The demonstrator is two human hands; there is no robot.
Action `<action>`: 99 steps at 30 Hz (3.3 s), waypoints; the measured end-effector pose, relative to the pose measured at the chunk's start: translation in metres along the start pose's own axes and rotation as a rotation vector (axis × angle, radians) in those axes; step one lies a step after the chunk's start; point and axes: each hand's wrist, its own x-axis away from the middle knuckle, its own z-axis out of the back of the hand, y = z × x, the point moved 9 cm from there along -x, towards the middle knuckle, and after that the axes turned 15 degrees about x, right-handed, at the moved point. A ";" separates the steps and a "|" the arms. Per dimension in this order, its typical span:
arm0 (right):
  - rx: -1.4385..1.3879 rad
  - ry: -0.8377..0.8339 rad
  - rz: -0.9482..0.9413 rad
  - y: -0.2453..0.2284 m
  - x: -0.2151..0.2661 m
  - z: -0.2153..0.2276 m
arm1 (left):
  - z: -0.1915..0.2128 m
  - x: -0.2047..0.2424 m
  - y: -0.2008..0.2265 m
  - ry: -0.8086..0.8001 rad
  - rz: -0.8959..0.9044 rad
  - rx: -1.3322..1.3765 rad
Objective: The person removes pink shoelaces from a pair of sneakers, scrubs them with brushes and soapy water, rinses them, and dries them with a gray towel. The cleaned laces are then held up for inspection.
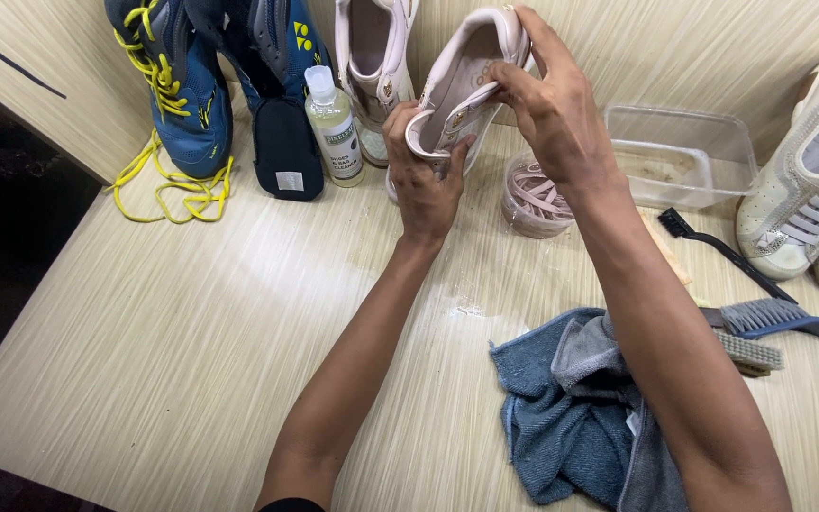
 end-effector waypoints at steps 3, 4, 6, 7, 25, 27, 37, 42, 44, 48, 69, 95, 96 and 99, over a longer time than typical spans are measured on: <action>0.185 0.085 0.148 -0.009 -0.011 0.009 | -0.008 0.003 -0.003 -0.042 -0.028 -0.014; 0.182 0.083 0.149 -0.004 -0.013 0.004 | -0.008 0.007 -0.011 -0.042 -0.025 -0.017; 0.130 0.152 0.199 0.002 -0.015 0.003 | -0.014 0.014 -0.030 -0.106 0.051 0.110; 0.131 0.153 0.201 -0.001 -0.017 0.005 | -0.015 0.016 -0.034 -0.105 0.049 0.111; -0.090 0.054 0.066 -0.011 -0.024 0.006 | 0.016 -0.023 0.029 -0.058 -0.140 -0.303; -0.128 0.002 0.007 -0.016 -0.025 0.011 | 0.026 -0.032 0.034 -0.109 -0.156 -0.310; -0.182 -0.026 -0.052 -0.036 -0.035 0.020 | 0.028 -0.080 -0.014 -0.758 -0.209 -1.107; -0.166 -0.055 -0.066 -0.033 -0.032 0.011 | 0.039 -0.045 0.000 -0.651 -0.353 -1.002; -0.165 -0.068 -0.086 -0.031 -0.030 0.012 | 0.040 -0.030 0.013 -0.619 -0.374 -0.975; -0.188 -0.081 -0.080 -0.029 -0.028 0.010 | 0.045 -0.010 0.023 -0.558 -0.362 -0.988; -0.443 0.001 -0.336 0.001 -0.005 0.006 | -0.023 0.068 0.100 -0.622 -0.229 -0.158; -0.195 -0.131 -0.722 0.051 0.173 0.010 | -0.061 0.088 -0.004 -0.456 0.541 0.184; -0.220 -0.138 -0.724 0.051 0.173 0.011 | -0.056 0.089 0.000 -0.442 0.563 0.181; -0.255 -0.210 -0.741 0.048 0.172 0.014 | -0.048 0.083 0.023 -0.423 0.589 0.220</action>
